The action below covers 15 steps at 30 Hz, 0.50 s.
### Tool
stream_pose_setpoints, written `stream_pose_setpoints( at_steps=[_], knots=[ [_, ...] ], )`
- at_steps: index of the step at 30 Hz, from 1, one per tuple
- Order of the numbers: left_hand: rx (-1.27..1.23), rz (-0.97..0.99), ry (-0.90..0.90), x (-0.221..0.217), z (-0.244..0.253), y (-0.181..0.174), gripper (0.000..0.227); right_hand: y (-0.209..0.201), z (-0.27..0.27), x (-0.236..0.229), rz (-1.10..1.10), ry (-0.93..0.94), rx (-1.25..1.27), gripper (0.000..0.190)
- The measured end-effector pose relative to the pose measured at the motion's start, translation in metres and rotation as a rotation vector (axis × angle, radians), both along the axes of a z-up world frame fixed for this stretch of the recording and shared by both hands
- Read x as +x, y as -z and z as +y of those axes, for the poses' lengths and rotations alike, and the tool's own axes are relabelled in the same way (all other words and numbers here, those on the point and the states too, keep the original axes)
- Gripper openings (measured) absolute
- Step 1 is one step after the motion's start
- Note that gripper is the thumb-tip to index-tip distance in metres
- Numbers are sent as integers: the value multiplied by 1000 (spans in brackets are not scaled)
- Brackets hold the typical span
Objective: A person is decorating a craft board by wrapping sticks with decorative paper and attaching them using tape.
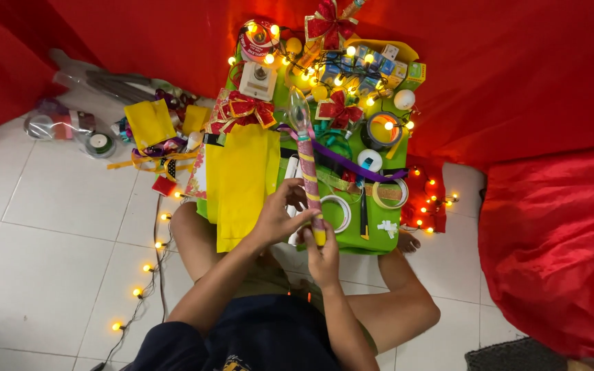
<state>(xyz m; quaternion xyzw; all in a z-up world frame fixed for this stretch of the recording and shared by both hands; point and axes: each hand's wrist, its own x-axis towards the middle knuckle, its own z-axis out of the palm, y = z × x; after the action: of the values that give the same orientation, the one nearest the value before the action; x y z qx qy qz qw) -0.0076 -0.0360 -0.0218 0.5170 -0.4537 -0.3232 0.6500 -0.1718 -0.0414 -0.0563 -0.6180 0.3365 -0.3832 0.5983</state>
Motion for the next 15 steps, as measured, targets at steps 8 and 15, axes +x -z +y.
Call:
stream_pose_setpoints(
  at_steps=[8,15],
  knots=[
    [-1,-21,145,-1,0,-16,58,7,10,-17,-158,-42,17,34],
    [-32,453,4,39,-20,10,34,23,20,-33,-251,-124,66,35]
  ],
)
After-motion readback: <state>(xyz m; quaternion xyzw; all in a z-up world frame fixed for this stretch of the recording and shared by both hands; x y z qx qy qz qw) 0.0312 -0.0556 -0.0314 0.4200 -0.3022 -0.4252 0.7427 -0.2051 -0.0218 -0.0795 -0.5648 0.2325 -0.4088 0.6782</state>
